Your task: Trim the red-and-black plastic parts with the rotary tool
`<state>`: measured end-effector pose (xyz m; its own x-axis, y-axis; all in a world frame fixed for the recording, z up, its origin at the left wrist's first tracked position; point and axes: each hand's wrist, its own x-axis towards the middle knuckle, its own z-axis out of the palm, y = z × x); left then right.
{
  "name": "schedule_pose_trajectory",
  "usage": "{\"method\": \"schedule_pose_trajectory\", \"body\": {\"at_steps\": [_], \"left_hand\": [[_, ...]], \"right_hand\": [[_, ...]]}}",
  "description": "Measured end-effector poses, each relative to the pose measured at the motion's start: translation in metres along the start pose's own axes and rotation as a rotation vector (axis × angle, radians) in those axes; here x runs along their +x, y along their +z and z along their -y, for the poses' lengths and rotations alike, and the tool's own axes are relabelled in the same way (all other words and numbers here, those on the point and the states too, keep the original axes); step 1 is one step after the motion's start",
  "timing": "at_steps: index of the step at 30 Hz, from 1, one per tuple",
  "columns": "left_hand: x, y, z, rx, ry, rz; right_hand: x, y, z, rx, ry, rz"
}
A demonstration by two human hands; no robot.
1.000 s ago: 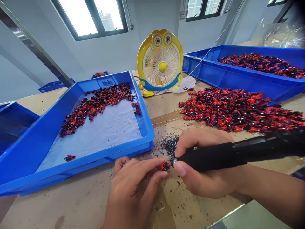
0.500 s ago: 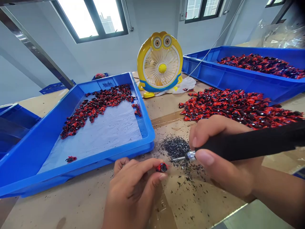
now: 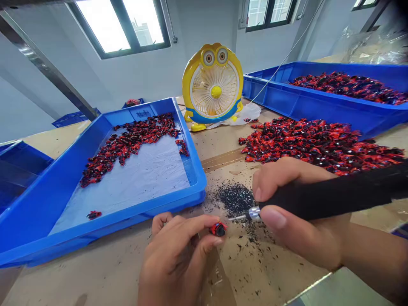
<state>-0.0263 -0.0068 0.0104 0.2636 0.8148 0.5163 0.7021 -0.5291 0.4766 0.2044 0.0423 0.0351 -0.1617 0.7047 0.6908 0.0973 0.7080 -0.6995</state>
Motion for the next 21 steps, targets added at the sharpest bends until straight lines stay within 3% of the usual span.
{"method": "schedule_pose_trajectory", "body": {"at_steps": [17, 21], "left_hand": [[-0.002, 0.0014, 0.0053, -0.024, -0.015, 0.067], [-0.0006, 0.0005, 0.0064, -0.073, -0.049, 0.006]], "right_hand": [[0.0012, 0.0015, 0.005, -0.022, -0.042, 0.0], [-0.0057, -0.0001, -0.0008, -0.011, -0.026, -0.039]]}}
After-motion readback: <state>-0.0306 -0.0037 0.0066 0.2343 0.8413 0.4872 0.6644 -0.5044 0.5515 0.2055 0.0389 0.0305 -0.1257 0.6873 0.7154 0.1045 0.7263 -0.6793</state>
